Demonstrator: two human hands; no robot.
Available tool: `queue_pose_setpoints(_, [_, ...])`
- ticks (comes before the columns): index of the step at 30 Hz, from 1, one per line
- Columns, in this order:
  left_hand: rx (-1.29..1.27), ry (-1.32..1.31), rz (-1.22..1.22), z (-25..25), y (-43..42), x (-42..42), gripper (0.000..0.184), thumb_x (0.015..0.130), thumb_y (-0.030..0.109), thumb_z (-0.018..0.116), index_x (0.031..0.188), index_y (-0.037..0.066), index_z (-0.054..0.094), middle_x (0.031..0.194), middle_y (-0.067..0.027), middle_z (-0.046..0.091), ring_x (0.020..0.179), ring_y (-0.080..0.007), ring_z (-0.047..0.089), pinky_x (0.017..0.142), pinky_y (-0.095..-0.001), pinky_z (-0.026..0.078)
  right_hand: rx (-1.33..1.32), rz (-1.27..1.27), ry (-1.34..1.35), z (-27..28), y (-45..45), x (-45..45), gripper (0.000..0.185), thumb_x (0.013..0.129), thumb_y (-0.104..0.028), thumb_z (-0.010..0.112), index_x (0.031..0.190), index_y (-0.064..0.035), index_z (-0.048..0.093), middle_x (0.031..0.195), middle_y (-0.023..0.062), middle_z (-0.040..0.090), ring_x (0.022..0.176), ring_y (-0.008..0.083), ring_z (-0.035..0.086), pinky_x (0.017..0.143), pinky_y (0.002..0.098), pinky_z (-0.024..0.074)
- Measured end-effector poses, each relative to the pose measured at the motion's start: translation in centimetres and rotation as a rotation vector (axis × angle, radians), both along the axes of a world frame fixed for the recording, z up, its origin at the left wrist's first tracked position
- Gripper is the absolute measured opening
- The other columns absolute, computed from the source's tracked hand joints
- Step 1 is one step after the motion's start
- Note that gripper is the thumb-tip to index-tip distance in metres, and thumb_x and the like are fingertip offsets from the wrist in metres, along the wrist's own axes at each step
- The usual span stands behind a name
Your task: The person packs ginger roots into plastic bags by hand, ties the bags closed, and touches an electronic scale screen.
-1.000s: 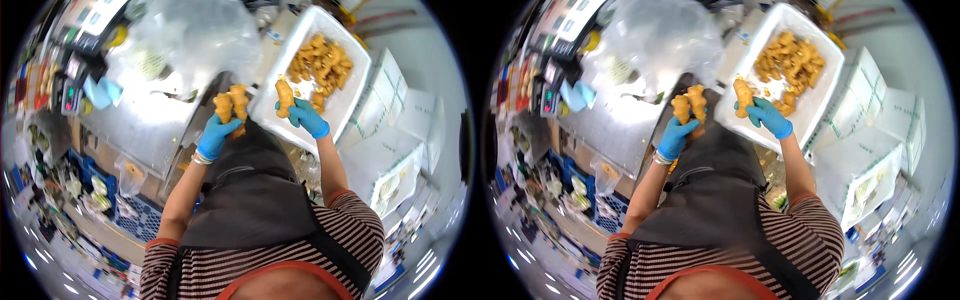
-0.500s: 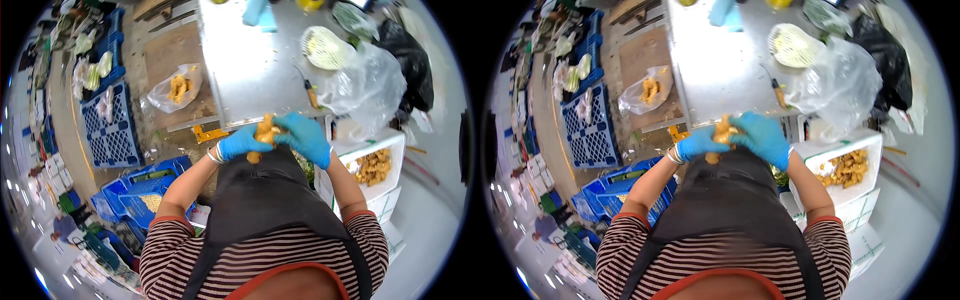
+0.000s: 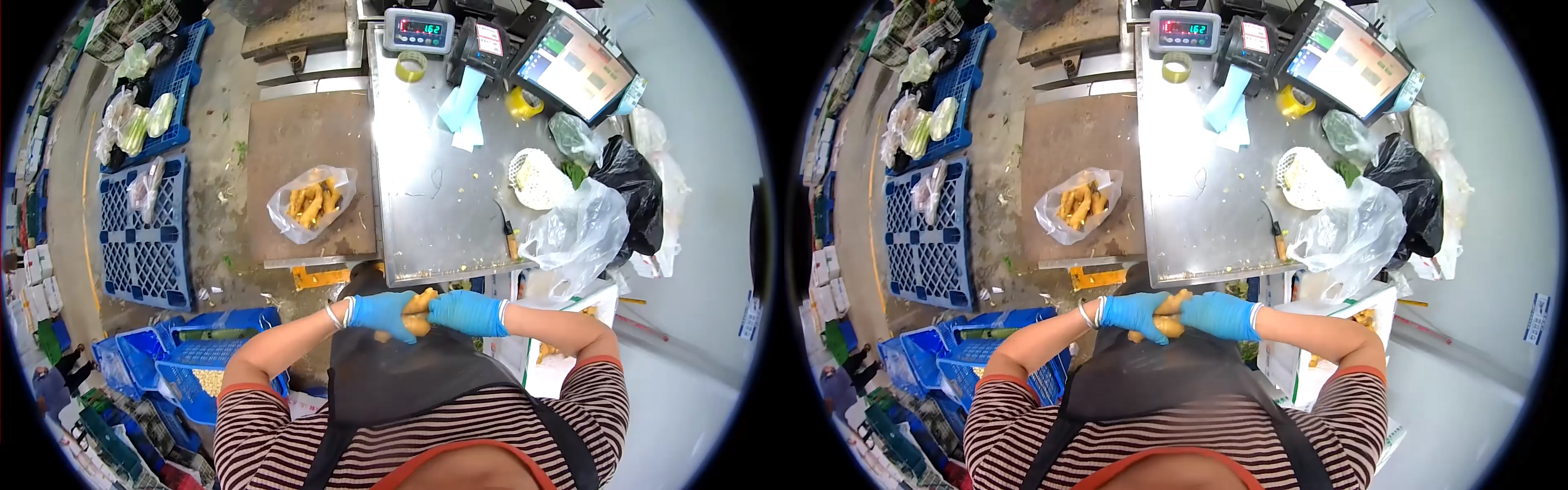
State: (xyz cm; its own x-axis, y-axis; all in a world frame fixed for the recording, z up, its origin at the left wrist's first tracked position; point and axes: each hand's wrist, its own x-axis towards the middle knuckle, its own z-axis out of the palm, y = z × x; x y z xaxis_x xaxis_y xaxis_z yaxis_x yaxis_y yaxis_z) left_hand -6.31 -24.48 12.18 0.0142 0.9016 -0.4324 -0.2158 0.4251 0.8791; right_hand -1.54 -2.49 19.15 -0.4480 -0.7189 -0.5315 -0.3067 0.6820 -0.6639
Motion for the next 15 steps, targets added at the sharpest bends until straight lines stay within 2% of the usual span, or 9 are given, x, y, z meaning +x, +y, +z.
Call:
queue_pose_setpoints(2, [0.014,0.035,0.003,-0.6,-1.3,-0.8,0.059,0.073,0.030,0.081,0.120,0.002,0.056,0.103,-0.0095,0.067,0.092,-0.0164,0.062,0.086,-0.0315,0.050,-0.073,-0.305,-0.279,1.5,-0.3,-1.0,0.021,0.090,-0.015,0.053,0.108,-0.0100,0.063,0.104,0.0185,0.065,0.095,0.0350,0.065,0.081,0.0423,0.0522])
queue_pose_setpoints(3, [-0.034,-0.011,0.026,-1.0,-2.0,-1.3,0.059,0.076,0.031,0.079,0.123,0.002,0.056,0.105,-0.0085,0.066,0.094,-0.0160,0.062,0.086,-0.0306,0.050,-0.027,0.006,-0.087,0.3,0.3,-1.8,0.024,0.091,-0.017,0.053,0.114,-0.0137,0.060,0.111,0.0156,0.062,0.102,0.0348,0.060,0.086,0.0424,0.0488])
queue_pose_setpoints(4, [0.061,-0.069,0.232,-2.4,-3.3,-0.9,0.059,0.079,0.030,0.075,0.126,0.001,0.055,0.107,-0.0078,0.065,0.095,-0.0147,0.062,0.087,-0.0301,0.050,-0.043,-0.067,-0.004,0.2,1.2,-2.1,0.023,0.091,-0.016,0.052,0.112,-0.0118,0.060,0.104,0.0172,0.061,0.097,0.0365,0.060,0.083,0.0421,0.0492])
queue_pose_setpoints(5, [0.082,-0.221,0.504,-3.3,-4.3,-0.8,0.055,0.081,0.029,0.074,0.126,0.002,0.055,0.107,-0.0070,0.065,0.096,-0.0153,0.062,0.086,-0.0309,0.051,-0.070,-0.274,0.108,-0.3,2.4,-2.0,0.021,0.088,-0.012,0.055,0.109,-0.0102,0.061,0.102,0.0178,0.060,0.094,0.0379,0.059,0.081,0.0430,0.0488])
queue_pose_setpoints(6, [0.091,-0.372,0.779,-4.3,-5.4,-0.9,0.052,0.083,0.028,0.073,0.125,0.002,0.055,0.108,-0.0063,0.064,0.096,-0.0158,0.062,0.085,-0.0317,0.052,0.083,-0.287,0.287,-0.9,3.3,-2.5,0.023,0.085,-0.009,0.058,0.108,-0.0085,0.062,0.098,0.0175,0.060,0.091,0.0384,0.059,0.079,0.0440,0.0485])
queue_pose_setpoints(7, [0.132,-0.585,1.074,-6.4,-6.0,-0.8,0.049,0.085,0.027,0.072,0.125,0.004,0.056,0.108,-0.0054,0.064,0.096,-0.0171,0.062,0.084,-0.0328,0.053,0.088,-0.450,0.423,-1.5,4.0,-2.4,0.023,0.085,-0.009,0.061,0.108,-0.0069,0.062,0.095,0.0168,0.060,0.088,0.0375,0.059,0.077,0.0449,0.0484])
queue_pose_setpoints(8, [0.180,-0.787,1.371,-9.4,-6.5,-1.1,0.046,0.086,0.027,0.071,0.124,0.005,0.056,0.108,-0.0045,0.064,0.096,-0.0184,0.063,0.083,-0.0339,0.054,0.178,-0.542,0.433,-2.0,4.2,-2.4,0.020,0.087,-0.012,0.062,0.106,-0.0061,0.063,0.094,0.0169,0.060,0.087,0.0370,0.060,0.076,0.0436,0.0491])
queue_pose_setpoints(10, [0.238,-0.855,1.757,-17.2,-7.3,-4.1,0.043,0.089,0.029,0.070,0.124,0.007,0.057,0.108,-0.0042,0.064,0.095,-0.0204,0.064,0.080,-0.0354,0.055,0.185,-0.668,0.362,-3.4,4.1,-2.1,0.018,0.089,-0.014,0.063,0.105,-0.0055,0.063,0.095,0.0167,0.060,0.086,0.0362,0.061,0.074,0.0418,0.0496])
queue_pose_setpoints(15, [0.289,-0.891,2.246,-27.6,-8.7,-14.1,0.048,0.089,0.032,0.068,0.126,0.005,0.055,0.121,-0.0117,0.060,0.105,-0.0246,0.061,0.091,-0.0384,0.052,0.027,-0.644,0.166,-6.7,0.5,-1.0,0.020,0.090,-0.016,0.062,0.106,-0.0050,0.063,0.096,0.0168,0.060,0.086,0.0357,0.061,0.076,0.0405,0.0492])
